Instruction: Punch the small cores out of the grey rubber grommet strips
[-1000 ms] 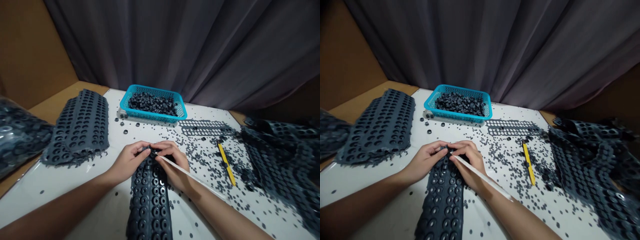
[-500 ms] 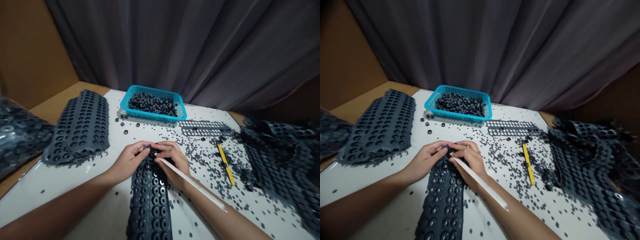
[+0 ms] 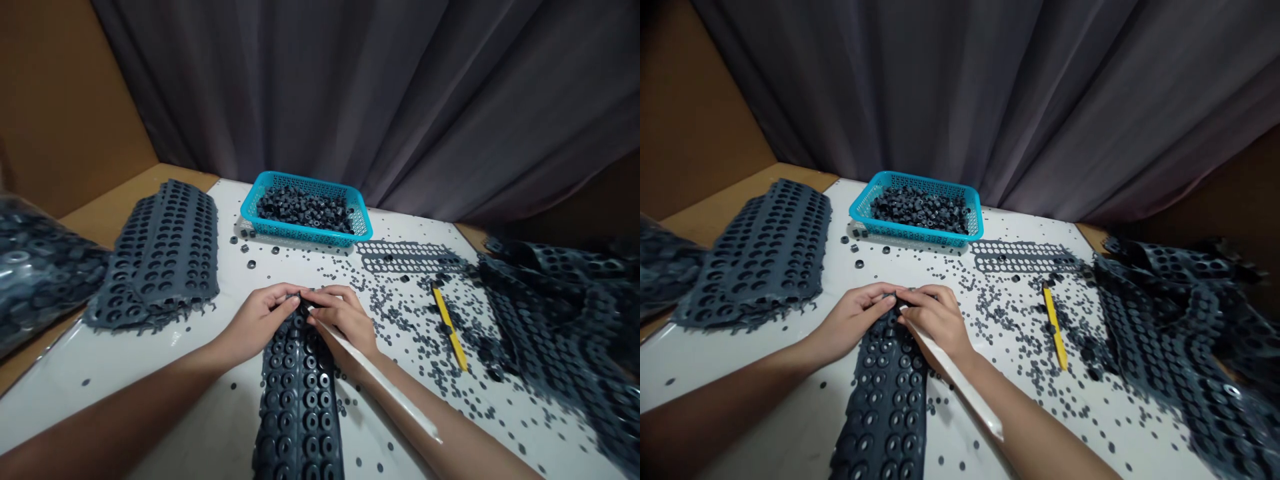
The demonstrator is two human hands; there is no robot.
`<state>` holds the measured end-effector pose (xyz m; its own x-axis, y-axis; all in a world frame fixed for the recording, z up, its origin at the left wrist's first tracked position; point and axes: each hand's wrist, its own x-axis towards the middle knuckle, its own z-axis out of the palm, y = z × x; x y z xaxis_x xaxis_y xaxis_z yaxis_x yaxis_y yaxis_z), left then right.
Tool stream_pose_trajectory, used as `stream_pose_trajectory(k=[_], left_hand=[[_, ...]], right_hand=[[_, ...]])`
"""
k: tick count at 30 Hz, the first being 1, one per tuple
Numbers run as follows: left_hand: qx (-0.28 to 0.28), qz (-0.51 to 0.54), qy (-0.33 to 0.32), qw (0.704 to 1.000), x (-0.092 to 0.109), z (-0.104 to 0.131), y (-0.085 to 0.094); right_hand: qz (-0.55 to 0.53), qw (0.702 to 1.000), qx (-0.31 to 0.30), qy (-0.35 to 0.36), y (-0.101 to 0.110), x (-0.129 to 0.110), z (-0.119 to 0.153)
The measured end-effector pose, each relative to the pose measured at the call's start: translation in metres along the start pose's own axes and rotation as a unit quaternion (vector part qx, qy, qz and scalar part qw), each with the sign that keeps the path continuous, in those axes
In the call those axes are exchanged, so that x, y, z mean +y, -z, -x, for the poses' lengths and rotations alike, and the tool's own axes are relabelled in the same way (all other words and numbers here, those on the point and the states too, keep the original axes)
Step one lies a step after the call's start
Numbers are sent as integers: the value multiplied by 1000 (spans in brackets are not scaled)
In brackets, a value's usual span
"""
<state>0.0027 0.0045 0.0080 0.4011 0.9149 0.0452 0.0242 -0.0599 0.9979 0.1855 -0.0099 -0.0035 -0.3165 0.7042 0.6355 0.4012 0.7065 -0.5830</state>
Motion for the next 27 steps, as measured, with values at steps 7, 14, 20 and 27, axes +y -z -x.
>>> stream_pose_trajectory(k=[7, 14, 20, 27], left_hand=[[7, -8, 0, 1000, -1, 1, -1], [15, -22, -1, 1000, -1, 2, -3], [12, -13, 10, 1000, -2, 3, -4], [17, -23, 21, 999, -4, 4, -1]], right_hand=[[94, 995, 7, 27, -5, 6, 4], [77, 995, 32, 51, -8, 8, 6], [80, 993, 79, 26, -10, 5, 4], [-16, 990, 107, -85, -3, -10, -4]])
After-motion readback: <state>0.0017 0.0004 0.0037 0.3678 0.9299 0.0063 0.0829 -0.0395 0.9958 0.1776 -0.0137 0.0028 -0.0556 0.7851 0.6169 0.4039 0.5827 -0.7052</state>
